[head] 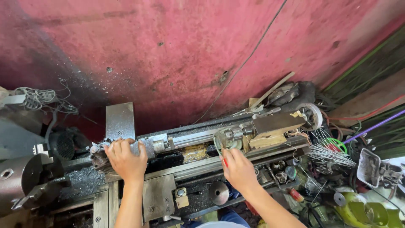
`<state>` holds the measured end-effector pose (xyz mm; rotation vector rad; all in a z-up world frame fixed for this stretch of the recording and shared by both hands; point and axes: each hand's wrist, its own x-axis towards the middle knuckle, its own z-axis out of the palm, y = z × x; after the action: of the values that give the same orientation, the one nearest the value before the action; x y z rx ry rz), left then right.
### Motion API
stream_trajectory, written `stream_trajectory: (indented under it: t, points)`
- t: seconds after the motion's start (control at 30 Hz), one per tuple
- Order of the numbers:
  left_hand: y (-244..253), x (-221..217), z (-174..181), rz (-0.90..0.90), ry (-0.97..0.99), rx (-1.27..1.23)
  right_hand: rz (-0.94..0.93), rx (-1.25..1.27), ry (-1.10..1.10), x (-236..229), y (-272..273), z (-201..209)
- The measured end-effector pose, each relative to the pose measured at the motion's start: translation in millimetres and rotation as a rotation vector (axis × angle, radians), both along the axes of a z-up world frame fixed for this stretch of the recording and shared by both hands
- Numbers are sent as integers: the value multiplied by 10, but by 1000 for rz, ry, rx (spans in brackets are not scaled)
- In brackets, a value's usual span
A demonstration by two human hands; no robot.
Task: The person uses a brush to clean metal shavings and debris from the bed and carriage of a metal lathe. They then use their hands to wipe the machine's surfaces and adjust the carriage position.
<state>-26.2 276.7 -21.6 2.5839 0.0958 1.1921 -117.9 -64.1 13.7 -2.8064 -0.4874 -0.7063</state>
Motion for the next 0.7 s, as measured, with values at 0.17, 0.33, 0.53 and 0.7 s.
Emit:
stream_trajectory:
  t: [0.17, 0.33, 0.53, 0.7]
  points:
    - [1, 24, -8, -6, -37, 3, -37, 60, -28, -5, 60, 125]
    - [3, 28, -7, -18, -45, -1, -22, 60, 101, -61, 72, -161]
    - [14, 15, -41, 8, -28, 34, -75, 301, 14, -135, -35, -223]
    - [-4, -9, -23, -6, -11, 14, -83, 523, 98, -326, -84, -274]
